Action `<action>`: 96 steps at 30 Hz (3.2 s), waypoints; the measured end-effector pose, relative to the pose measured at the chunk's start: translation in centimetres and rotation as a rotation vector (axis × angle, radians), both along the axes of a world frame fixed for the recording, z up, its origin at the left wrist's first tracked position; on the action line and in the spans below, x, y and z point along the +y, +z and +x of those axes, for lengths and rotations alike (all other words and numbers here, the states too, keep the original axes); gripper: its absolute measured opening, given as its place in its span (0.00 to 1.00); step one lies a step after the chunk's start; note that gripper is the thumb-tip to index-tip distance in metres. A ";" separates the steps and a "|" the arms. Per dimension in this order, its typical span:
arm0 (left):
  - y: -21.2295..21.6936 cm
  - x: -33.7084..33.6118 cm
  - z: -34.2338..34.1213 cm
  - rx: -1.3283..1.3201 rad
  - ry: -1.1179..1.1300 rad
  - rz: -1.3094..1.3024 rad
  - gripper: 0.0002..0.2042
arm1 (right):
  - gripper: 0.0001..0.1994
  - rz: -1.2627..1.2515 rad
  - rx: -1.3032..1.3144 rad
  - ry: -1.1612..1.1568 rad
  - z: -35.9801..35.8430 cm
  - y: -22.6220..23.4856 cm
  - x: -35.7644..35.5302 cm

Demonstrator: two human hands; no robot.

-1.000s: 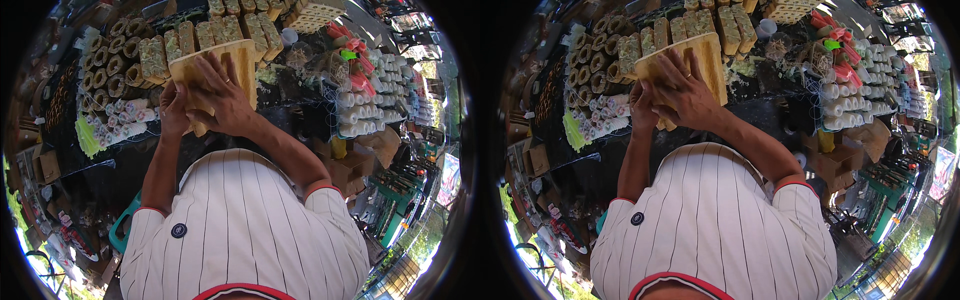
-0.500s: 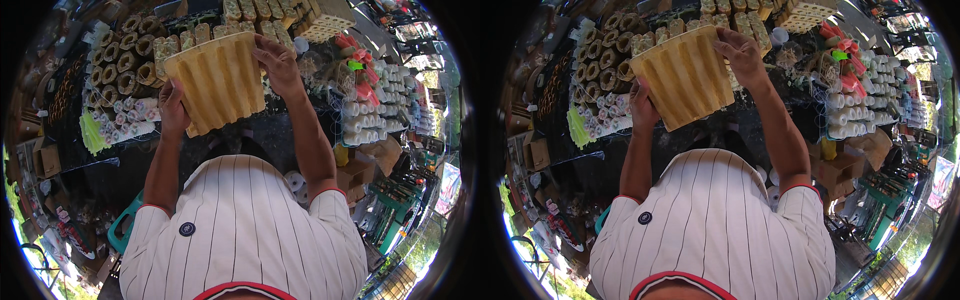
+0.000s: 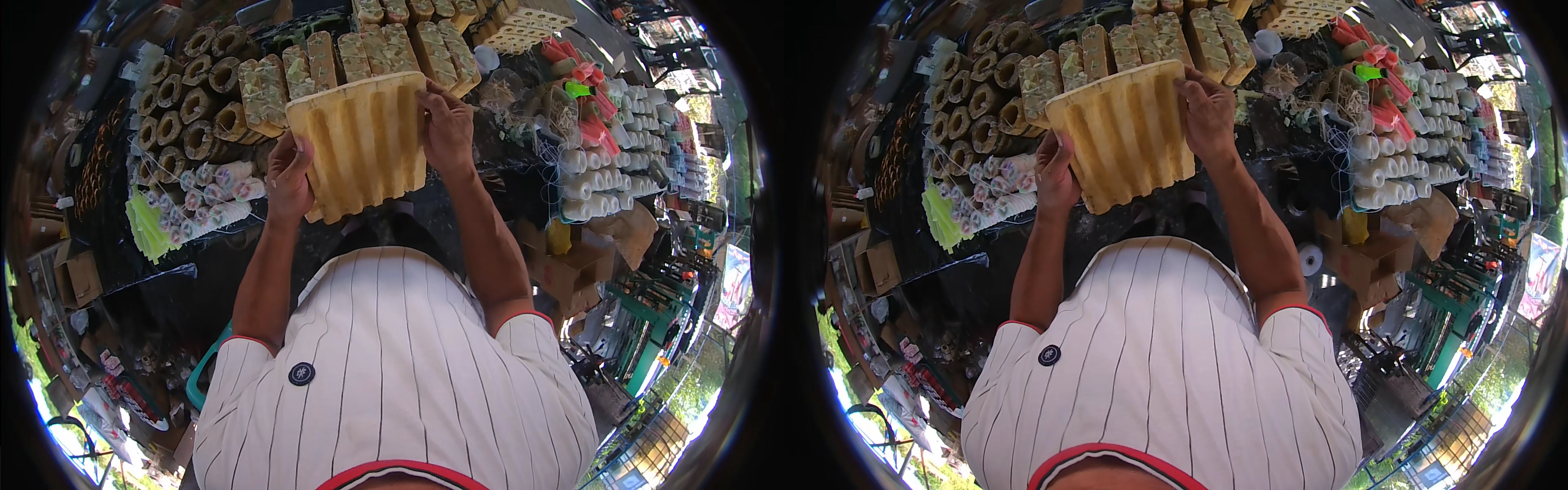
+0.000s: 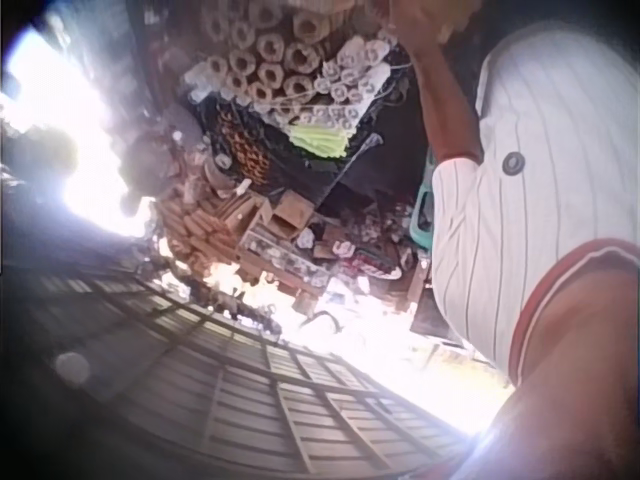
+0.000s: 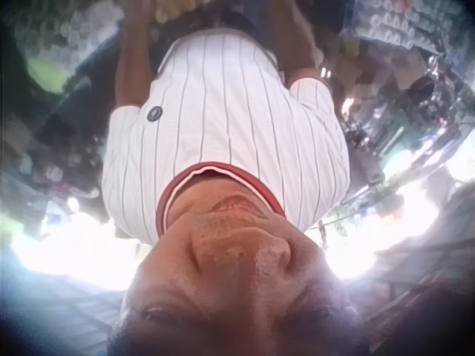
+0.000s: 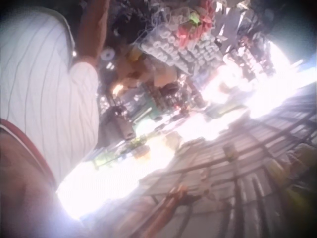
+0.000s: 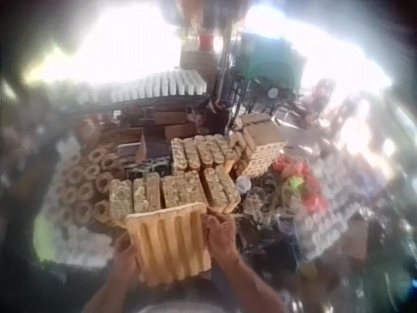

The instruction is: The person assembles egg trays by hand, stacking individual trays into bundles and securing them with string. The person repeatedly picks up trays, aligns them, and ties the bundles together on a cluttered work surface.

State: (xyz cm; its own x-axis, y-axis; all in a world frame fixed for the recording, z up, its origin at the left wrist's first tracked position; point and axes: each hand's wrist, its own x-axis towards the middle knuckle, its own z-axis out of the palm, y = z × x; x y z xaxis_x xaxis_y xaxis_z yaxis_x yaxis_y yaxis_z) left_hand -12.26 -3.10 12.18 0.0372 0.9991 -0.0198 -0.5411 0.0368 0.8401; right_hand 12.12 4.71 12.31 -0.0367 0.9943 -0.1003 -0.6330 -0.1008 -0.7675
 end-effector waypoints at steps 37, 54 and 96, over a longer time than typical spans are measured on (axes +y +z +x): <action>3.5 20.4 5.3 1.417 -0.154 -0.526 0.30 | 0.17 0.266 -1.705 0.223 7.1 1.5 13.3; -2.0 18.3 5.2 1.461 0.284 -0.279 0.25 | 0.23 1.067 -1.628 0.558 10.2 3.8 10.8; -17.8 -13.4 -9.6 0.902 0.793 -0.384 0.09 | 0.18 0.204 -1.313 1.011 -0.6 -10.7 -9.7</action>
